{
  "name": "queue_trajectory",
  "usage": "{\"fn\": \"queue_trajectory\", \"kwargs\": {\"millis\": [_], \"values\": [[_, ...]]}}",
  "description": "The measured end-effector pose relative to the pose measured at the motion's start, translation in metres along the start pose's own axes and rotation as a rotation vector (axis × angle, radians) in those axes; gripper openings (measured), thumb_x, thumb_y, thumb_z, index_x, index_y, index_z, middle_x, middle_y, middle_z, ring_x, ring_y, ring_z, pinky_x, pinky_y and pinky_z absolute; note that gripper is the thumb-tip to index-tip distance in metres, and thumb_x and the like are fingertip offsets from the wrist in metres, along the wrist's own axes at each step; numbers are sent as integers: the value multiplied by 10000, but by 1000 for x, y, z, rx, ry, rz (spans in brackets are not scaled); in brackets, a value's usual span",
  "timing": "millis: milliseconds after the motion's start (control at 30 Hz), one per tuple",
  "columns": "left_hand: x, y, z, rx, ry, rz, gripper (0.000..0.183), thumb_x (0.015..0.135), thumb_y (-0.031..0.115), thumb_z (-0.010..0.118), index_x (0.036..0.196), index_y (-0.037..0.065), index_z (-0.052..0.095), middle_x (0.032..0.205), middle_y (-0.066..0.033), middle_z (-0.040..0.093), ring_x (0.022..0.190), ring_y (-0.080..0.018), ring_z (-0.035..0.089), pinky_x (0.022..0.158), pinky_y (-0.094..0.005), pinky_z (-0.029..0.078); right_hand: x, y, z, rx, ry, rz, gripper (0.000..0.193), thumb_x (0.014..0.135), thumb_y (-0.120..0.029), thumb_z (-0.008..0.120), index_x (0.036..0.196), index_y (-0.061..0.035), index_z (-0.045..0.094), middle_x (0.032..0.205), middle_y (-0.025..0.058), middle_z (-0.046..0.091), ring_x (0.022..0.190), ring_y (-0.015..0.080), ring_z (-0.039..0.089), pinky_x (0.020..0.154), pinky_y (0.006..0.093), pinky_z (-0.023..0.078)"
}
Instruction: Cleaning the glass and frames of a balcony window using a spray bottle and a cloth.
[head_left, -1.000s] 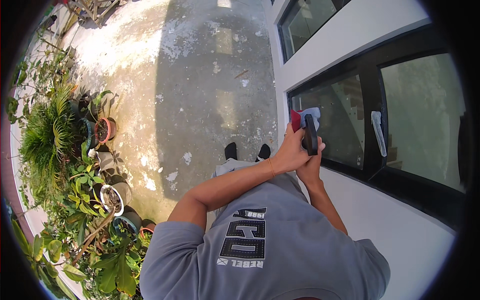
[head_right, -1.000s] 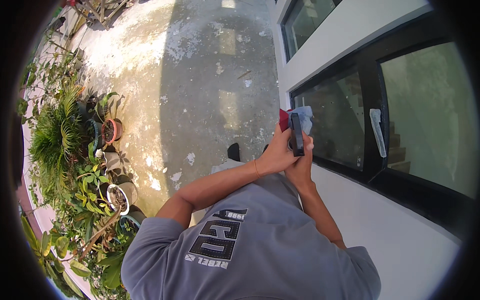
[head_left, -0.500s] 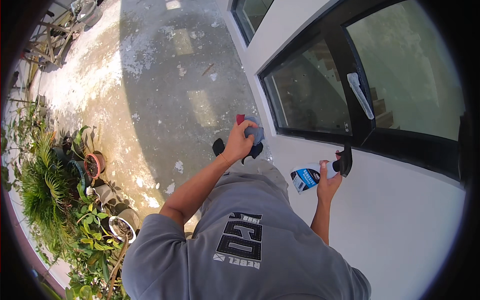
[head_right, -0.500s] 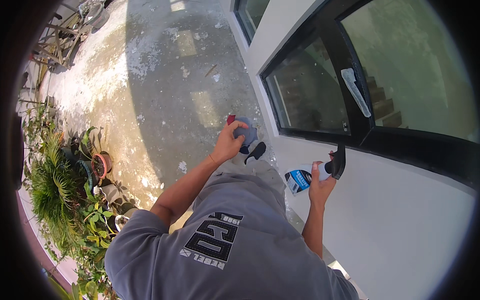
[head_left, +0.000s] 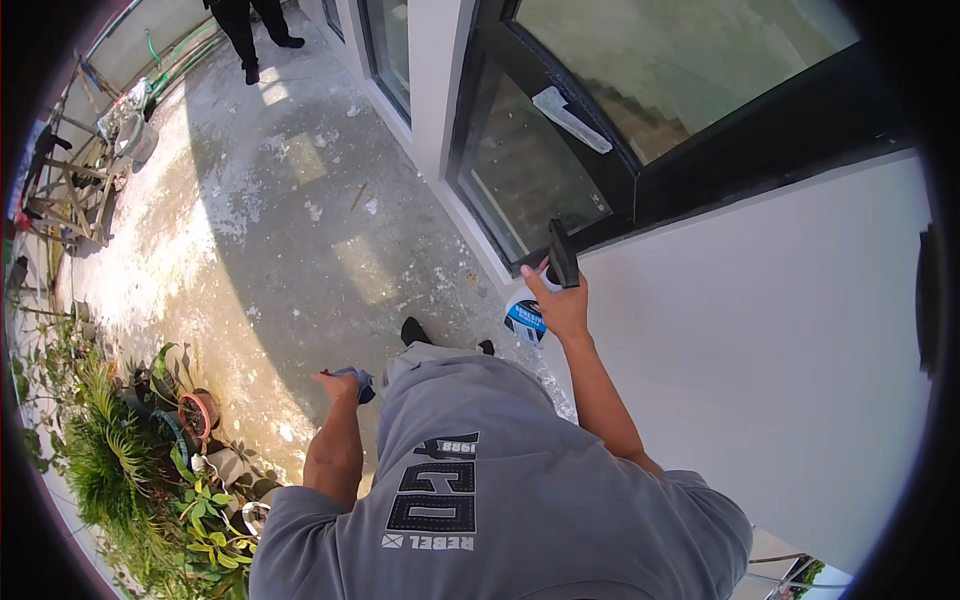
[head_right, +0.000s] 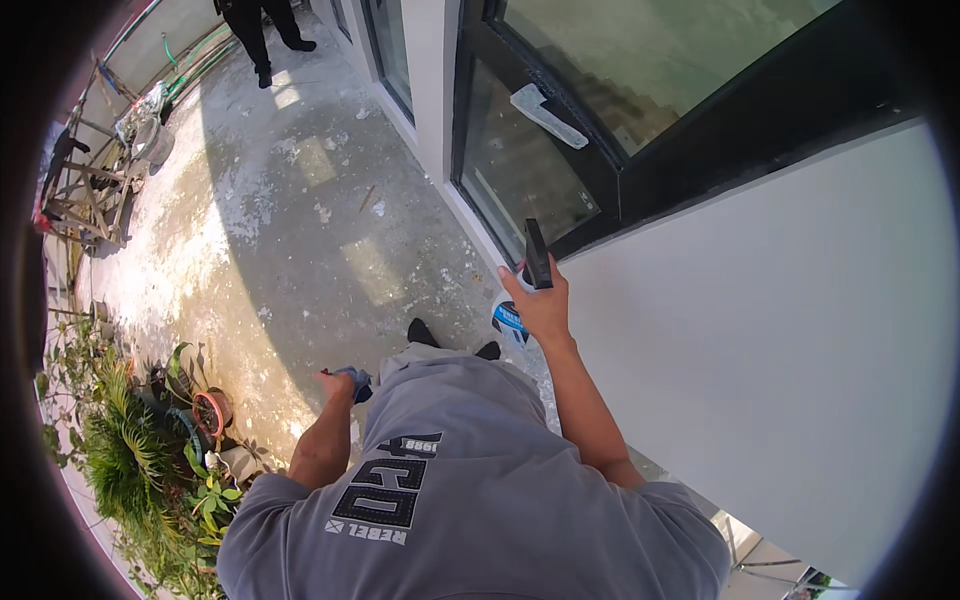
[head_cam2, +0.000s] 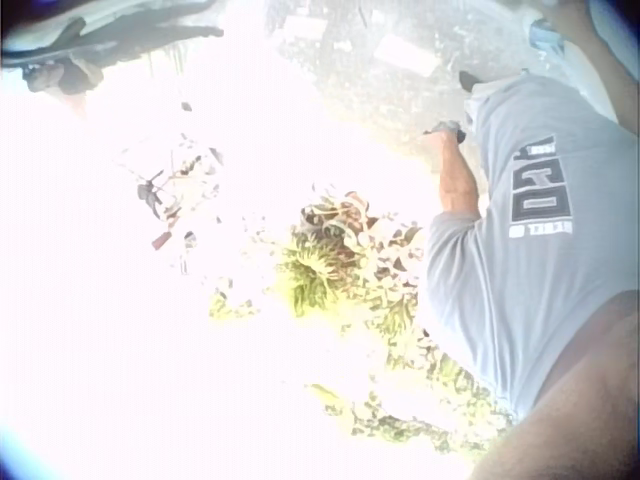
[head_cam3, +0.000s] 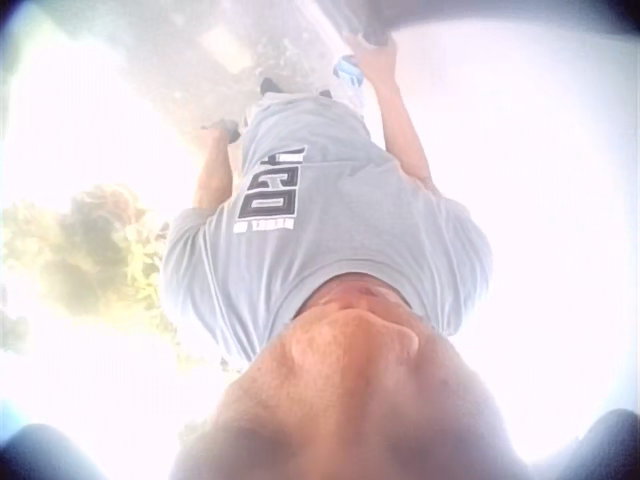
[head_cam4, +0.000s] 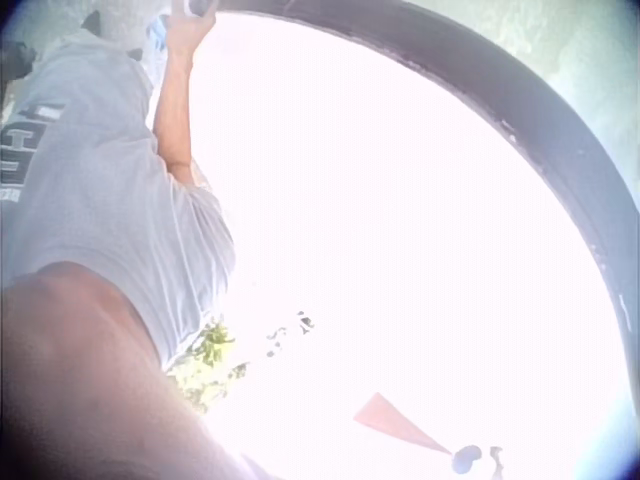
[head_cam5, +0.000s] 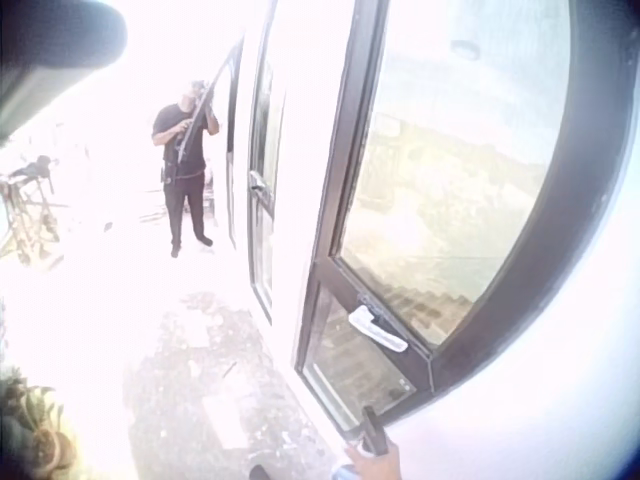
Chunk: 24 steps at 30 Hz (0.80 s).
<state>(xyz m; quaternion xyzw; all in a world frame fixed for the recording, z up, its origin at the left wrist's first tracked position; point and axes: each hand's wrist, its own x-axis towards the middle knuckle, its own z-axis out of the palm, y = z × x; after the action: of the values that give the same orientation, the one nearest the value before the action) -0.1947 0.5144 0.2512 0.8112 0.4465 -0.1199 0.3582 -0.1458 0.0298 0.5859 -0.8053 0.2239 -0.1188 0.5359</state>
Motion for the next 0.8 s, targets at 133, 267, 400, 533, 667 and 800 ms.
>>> {"fn": "queue_trajectory", "kwargs": {"millis": [133, 267, 400, 533, 667, 800], "values": [[-74, -43, -5, 123, 23, -220, 646, 827, 167, 675, 1409, 22, 437, 1343, -263, 599, 1224, -415, 616, 990, -468, 512, -6, 17, -34, 96, 193, -51, 354, 832, -212, 846, 1044, -28, 630, 812, 22, 592, 774, 121, 562, 733, 298, 477], [-96, -118, -30, 168, 37, -136, 501, 790, 247, 686, 1224, 6, 617, 1238, -272, 648, 1190, -341, 639, 962, -416, 513, -19, 25, -34, 200, 133, -99, 307, 845, -190, 836, 1013, -33, 632, 841, 26, 619, 790, 110, 582, 747, 279, 474], [-140, -31, -18, 247, -38, -159, 468, 786, 282, 677, 1153, -9, 665, 1205, -276, 672, 1190, -348, 645, 966, -413, 514, -40, 32, -76, 175, 245, -135, 264, 857, -174, 822, 999, -32, 652, 871, 43, 651, 814, 126, 621, 774, 289, 478], [-108, 15, -33, 128, 15, -105, 608, 799, 205, 662, 1326, -65, 521, 1272, -283, 628, 1212, -381, 627, 990, -427, 506, -78, -45, -96, 370, 209, -493, 340, 948, -119, 684, 1201, -20, 480, 815, 60, 609, 849, 185, 656, 956, 490, 534], [-97, 125, -2, 81, 31, 94, 718, 811, 147, 664, 1433, -78, 384, 1333, -297, 571, 1246, -379, 603, 1005, -413, 490, -83, -33, -103, 467, 192, -455, 303, 946, -104, 687, 1165, -18, 498, 807, 67, 597, 842, 198, 656, 974, 511, 534], [-59, 203, 50, -287, -225, 163, 414, 773, 65, 635, 1169, -54, 630, 1063, -200, 703, 991, -308, 704, 838, -402, 555, -83, -44, -87, 435, 264, -254, 280, 913, -89, 732, 1114, -7, 555, 848, 72, 634, 881, 203, 672, 932, 444, 543]]}}
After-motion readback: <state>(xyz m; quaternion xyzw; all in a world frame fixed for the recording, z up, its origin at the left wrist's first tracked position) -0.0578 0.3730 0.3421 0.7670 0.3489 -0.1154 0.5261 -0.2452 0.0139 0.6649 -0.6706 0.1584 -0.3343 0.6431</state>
